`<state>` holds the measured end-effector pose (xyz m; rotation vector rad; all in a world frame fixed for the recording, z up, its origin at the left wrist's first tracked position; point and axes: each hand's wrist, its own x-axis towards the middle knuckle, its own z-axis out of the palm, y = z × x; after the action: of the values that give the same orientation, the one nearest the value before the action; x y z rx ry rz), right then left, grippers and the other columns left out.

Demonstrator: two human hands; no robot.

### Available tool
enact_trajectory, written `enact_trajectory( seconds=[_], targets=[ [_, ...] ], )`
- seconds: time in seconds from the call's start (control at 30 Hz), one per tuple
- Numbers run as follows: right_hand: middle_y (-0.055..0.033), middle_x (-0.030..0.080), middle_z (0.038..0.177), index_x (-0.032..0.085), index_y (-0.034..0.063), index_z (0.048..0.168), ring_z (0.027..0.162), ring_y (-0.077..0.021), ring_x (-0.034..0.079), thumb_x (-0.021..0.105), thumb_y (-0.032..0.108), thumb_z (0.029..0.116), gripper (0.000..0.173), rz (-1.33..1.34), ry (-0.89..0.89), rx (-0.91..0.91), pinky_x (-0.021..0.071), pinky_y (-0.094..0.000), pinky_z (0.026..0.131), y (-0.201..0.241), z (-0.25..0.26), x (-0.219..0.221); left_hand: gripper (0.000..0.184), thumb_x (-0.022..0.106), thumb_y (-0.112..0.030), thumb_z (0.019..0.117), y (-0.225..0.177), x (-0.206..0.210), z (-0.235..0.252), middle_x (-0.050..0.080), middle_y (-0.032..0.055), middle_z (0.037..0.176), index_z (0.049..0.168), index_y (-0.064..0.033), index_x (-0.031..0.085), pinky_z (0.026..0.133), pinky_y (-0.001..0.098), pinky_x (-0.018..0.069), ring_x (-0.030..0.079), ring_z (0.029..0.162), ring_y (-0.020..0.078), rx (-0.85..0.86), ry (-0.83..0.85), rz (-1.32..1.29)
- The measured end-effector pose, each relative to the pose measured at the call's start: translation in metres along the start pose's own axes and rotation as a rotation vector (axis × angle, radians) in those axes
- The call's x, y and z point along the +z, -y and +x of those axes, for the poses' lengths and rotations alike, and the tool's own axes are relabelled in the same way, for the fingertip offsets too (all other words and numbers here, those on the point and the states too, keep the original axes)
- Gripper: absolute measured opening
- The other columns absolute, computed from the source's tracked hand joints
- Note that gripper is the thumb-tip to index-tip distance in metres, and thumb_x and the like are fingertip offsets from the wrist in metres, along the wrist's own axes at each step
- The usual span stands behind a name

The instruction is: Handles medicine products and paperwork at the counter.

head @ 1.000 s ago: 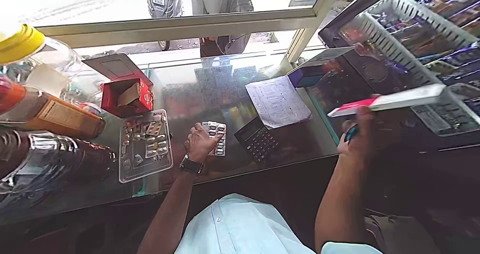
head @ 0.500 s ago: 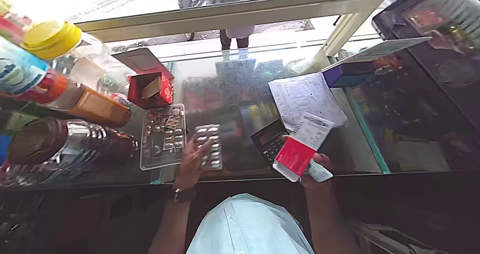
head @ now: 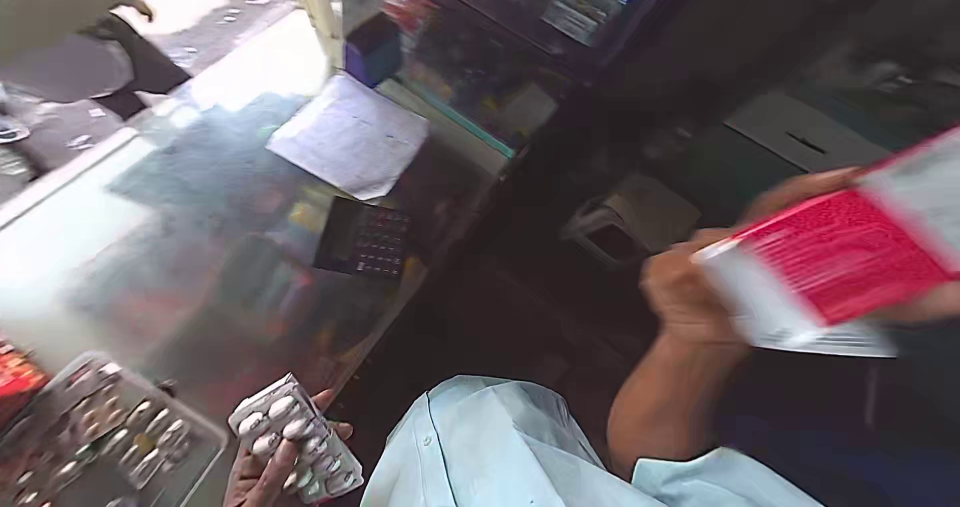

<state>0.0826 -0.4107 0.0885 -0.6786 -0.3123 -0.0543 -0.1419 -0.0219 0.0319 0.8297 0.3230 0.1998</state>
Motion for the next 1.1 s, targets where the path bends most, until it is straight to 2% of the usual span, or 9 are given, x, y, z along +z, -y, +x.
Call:
enact_trajectory(
  seconds=[0.1,0.2,0.3,0.43,0.67,0.77,0.87,1.0,1.1],
  targets=[
    [-0.0023,0.058,0.060,0.062,0.0056,0.081,0.055,-0.0102,0.059,0.049,0.026,0.0995,0.030,-0.135,-0.262,-0.530,0.0572,-0.0255,0.068,0.138,-0.059,-0.019,0.029,0.063,-0.015,0.1001,0.016,0.028,0.035,0.074,0.0117,0.121,0.129,-0.0179,0.064,0.084,0.0387,0.0638,0.075,0.099,0.0237,-0.135,0.166,0.095],
    [-0.0008,0.057,0.060,0.059,0.0065,0.080,0.057,-0.0100,0.059,0.039,0.033,0.1032,0.041,-0.446,-0.442,-0.838,0.0580,-0.0283,0.073,0.211,-0.157,-0.036,0.026,0.064,-0.012,0.0992,0.046,0.070,0.065,0.076,0.0036,0.111,0.124,-0.0176,0.064,0.085,0.0305,0.0628,0.075,0.096,0.0127,-0.232,0.305,0.165],
    [-0.0015,0.066,0.070,0.069,0.0066,0.093,0.064,-0.0122,0.066,0.080,0.034,0.0807,0.033,-0.507,-0.503,-0.923,0.0609,-0.0319,0.075,0.230,-0.234,-0.050,0.026,0.065,-0.011,0.0985,0.083,0.135,0.085,0.077,-0.0001,0.107,0.123,-0.0180,0.063,0.083,0.0275,0.0626,0.074,0.094,0.0091,-0.345,0.454,0.262],
    [-0.0032,0.066,0.065,0.063,0.0034,0.084,0.060,-0.0118,0.069,0.076,0.016,0.0816,0.018,-0.343,-0.876,-1.208,0.0617,-0.0265,0.066,0.229,-0.267,-0.078,0.022,0.061,-0.009,0.0992,0.153,0.236,0.097,0.078,-0.0002,0.099,0.118,-0.0193,0.064,0.074,0.0257,0.0629,0.075,0.083,0.0079,-0.501,0.677,0.358],
    [0.0091,0.076,0.109,0.075,0.0268,0.110,0.102,-0.0034,0.070,0.084,0.037,0.0774,0.035,-0.713,-0.982,-0.701,0.0590,-0.0250,0.090,0.291,-0.322,-0.151,0.023,0.076,-0.018,0.0901,0.321,0.420,0.064,0.078,0.0071,0.098,0.113,-0.0156,0.072,0.076,0.0325,0.0646,0.076,0.083,0.0147,-0.847,1.035,0.251],
    [0.0089,0.074,0.103,0.072,0.0185,0.117,0.095,-0.0014,0.069,0.088,0.044,0.0741,0.052,-1.219,-0.987,-0.121,0.0601,-0.0264,0.084,0.321,-0.315,-0.181,0.030,0.077,-0.021,0.0883,0.377,0.487,0.039,0.078,0.0012,0.103,0.118,-0.0202,0.073,0.083,0.0285,0.0629,0.075,0.090,0.0096,-0.954,1.298,0.164],
    [-0.0099,0.074,0.098,0.073,0.0093,0.118,0.091,-0.0227,0.071,0.086,0.043,0.0764,0.055,-1.415,-1.018,0.322,0.0576,-0.0511,0.085,0.326,-0.287,-0.218,0.038,0.072,-0.017,0.0933,0.435,0.541,0.021,0.073,0.0006,0.124,0.131,-0.0166,0.068,0.094,0.0250,0.0578,0.071,0.106,0.0069,-1.080,1.587,0.035],
    [-0.0029,0.072,0.086,0.071,0.0055,0.103,0.079,-0.0093,0.068,0.088,0.040,0.0745,0.048,-1.118,-0.818,0.196,0.0583,-0.0342,0.075,0.347,-0.260,-0.277,0.039,0.072,-0.019,0.0945,0.512,0.606,0.026,0.073,-0.0029,0.121,0.133,-0.0209,0.066,0.093,0.0249,0.0578,0.070,0.105,0.0053,-1.159,1.845,0.019],
    [-0.0126,0.072,0.095,0.068,-0.0016,0.112,0.087,-0.0218,0.069,0.094,0.030,0.0669,0.061,-1.123,-0.873,0.253,0.0565,-0.0458,0.083,0.392,-0.235,-0.327,0.039,0.070,-0.021,0.0963,0.577,0.663,0.036,0.073,-0.0057,0.120,0.134,-0.0236,0.065,0.095,0.0238,0.0561,0.069,0.106,0.0032,-1.150,1.979,-0.020]
  ],
)
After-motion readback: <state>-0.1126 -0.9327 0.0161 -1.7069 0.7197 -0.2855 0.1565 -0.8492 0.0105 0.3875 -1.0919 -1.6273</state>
